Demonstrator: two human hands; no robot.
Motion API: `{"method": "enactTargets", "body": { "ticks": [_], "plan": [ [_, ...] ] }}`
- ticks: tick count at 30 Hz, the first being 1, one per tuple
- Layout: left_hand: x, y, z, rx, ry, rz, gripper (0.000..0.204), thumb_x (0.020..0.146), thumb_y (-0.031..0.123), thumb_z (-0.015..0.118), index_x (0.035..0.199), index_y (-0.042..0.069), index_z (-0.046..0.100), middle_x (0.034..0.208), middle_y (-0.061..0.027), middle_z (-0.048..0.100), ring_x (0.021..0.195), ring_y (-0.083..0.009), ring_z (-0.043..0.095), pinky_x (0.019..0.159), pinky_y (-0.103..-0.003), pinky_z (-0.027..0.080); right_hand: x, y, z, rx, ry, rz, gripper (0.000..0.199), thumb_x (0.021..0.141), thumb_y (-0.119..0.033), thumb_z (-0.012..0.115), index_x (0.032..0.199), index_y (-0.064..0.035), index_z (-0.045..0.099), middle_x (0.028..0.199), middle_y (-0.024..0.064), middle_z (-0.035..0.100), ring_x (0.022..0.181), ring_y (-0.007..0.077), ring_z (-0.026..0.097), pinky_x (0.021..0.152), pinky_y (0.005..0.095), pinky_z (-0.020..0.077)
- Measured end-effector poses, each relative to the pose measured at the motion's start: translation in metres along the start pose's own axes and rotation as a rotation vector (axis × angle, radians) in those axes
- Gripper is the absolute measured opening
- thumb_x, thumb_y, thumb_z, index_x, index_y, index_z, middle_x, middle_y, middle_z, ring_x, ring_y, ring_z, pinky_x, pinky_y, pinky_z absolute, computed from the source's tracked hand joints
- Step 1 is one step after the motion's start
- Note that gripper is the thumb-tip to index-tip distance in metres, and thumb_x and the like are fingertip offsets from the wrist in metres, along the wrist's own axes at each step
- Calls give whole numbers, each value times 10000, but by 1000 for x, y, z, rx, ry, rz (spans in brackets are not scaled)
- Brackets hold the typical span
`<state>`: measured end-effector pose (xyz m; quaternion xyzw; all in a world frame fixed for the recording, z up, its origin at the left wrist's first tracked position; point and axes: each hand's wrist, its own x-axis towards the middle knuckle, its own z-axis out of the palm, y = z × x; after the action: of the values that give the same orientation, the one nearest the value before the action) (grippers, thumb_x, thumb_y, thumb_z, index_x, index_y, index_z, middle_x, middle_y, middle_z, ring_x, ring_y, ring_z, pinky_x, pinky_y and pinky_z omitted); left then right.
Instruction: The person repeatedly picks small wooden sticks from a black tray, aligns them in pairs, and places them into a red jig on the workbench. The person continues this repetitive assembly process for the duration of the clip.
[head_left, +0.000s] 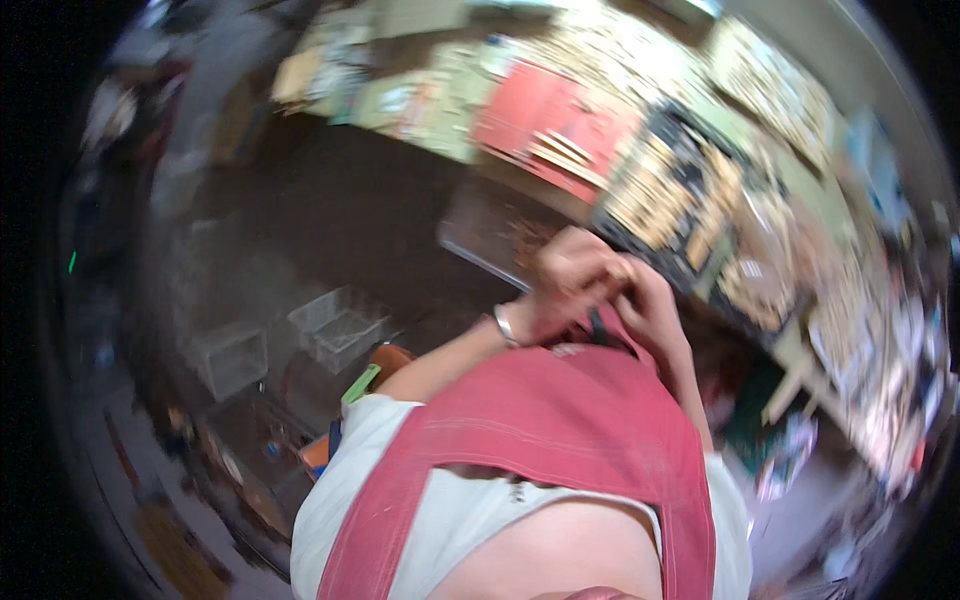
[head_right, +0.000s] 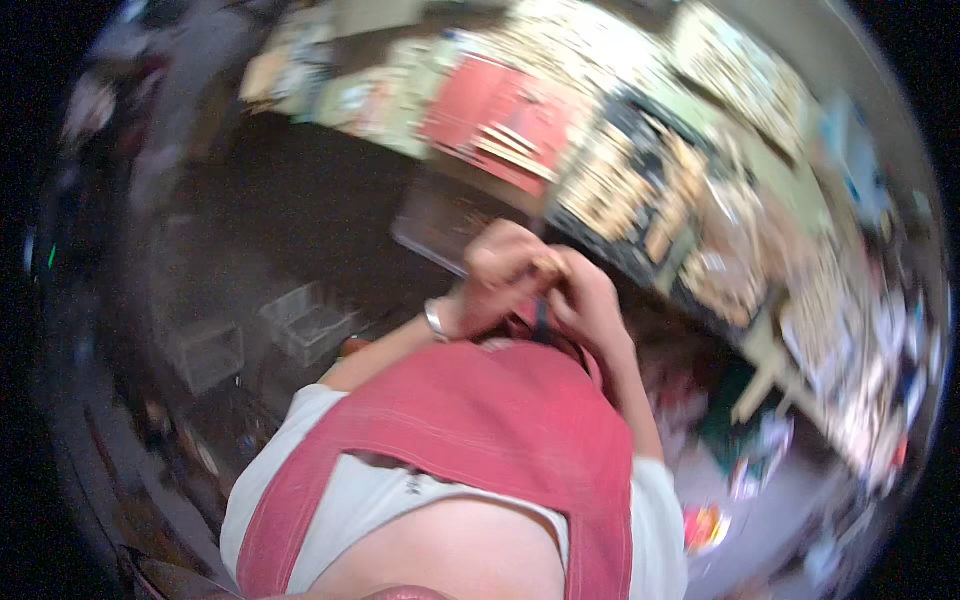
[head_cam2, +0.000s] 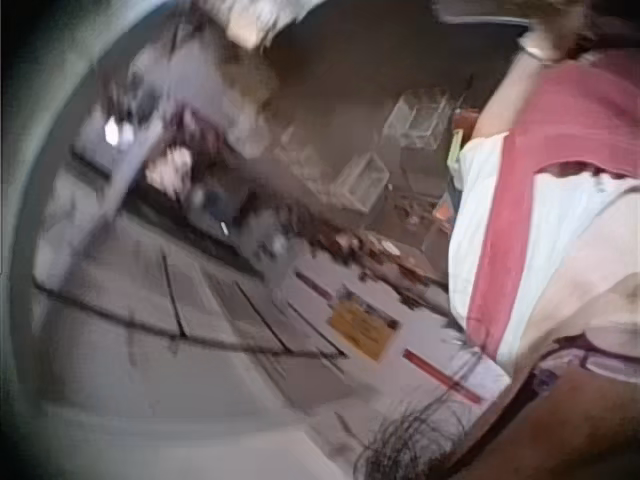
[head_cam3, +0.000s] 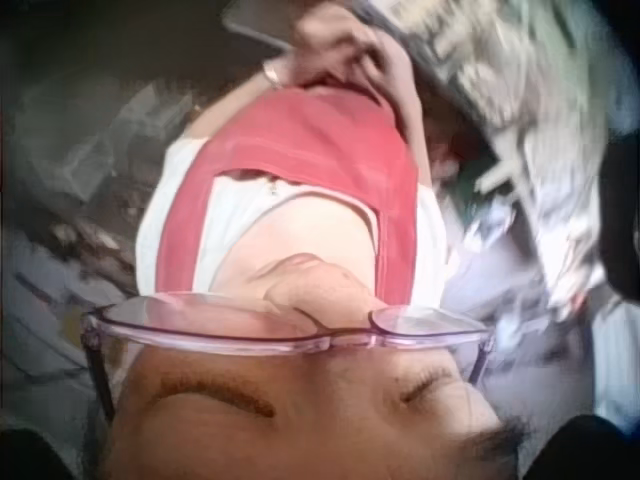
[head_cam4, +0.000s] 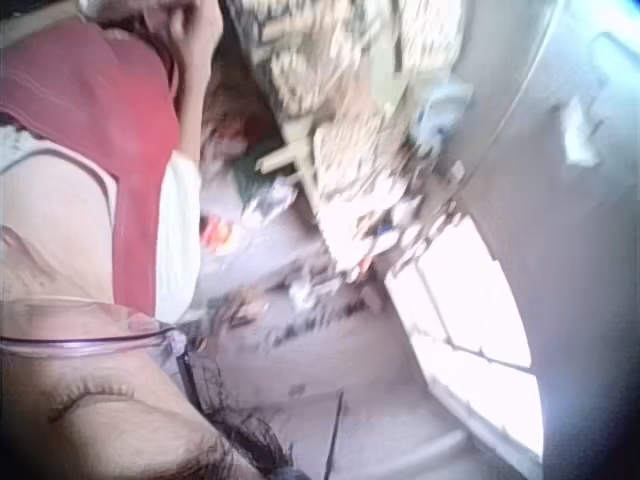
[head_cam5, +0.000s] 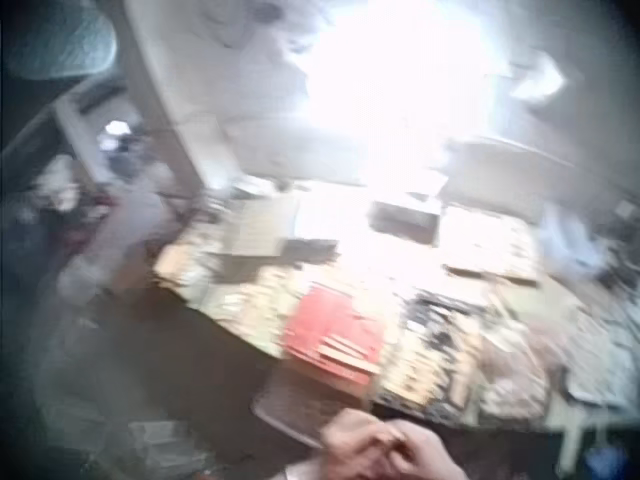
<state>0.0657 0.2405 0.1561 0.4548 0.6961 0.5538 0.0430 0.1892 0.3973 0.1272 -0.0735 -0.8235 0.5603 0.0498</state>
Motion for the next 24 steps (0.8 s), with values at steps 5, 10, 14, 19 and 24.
{"method": "enactTargets", "body": {
  "ticks": [5, 10, 14, 19, 24],
  "plan": [
    [-1, -16, 10, -84, 0, 18, 200, 1024, 240, 730, 908, 78, 708, 910, -88, 664, 899, -308, 662, 782, -424, 533, -7, 33, 3, 262, 33, 93, 236, 1040, -3, 582, 1254, 51, 663, 1125, 130, 714, 1091, 184, 674, 945, 327, 536],
    [-14, -3, -2, -168, -12, -78, 164, 1011, 200, 738, 1017, 40, 704, 992, -123, 659, 994, -340, 667, 866, -441, 535, 6, -13, -6, 298, -139, 112, 314, 1076, 62, 523, 1385, 25, 562, 1262, 115, 665, 1185, 171, 627, 1028, 305, 494],
    [-14, -8, -1, -253, 22, -92, 186, 1016, 207, 745, 1030, 26, 703, 1002, -125, 657, 1005, -328, 665, 866, -433, 526, 20, -43, -12, 61, -142, 79, 152, 1088, -26, 558, 1215, 43, 603, 1036, 159, 718, 951, 181, 650, 834, 322, 536],
    [-15, -6, -17, -241, 70, -117, 213, 1021, 225, 754, 1034, 17, 713, 1014, -118, 650, 989, -307, 664, 857, -420, 520, 32, -35, -14, 37, -234, 132, 132, 1062, 2, 616, 1194, 10, 621, 1043, 94, 690, 944, 153, 626, 839, 319, 523],
    [-31, -20, -18, -288, 156, -264, 236, 1012, 239, 777, 1030, 13, 712, 986, -91, 650, 949, -230, 663, 830, -379, 509, 29, -25, -3, 132, -51, 88, 76, 1044, -4, 653, 1100, -22, 606, 900, 13, 611, 799, 92, 546, 696, 260, 451]
  ]
}}
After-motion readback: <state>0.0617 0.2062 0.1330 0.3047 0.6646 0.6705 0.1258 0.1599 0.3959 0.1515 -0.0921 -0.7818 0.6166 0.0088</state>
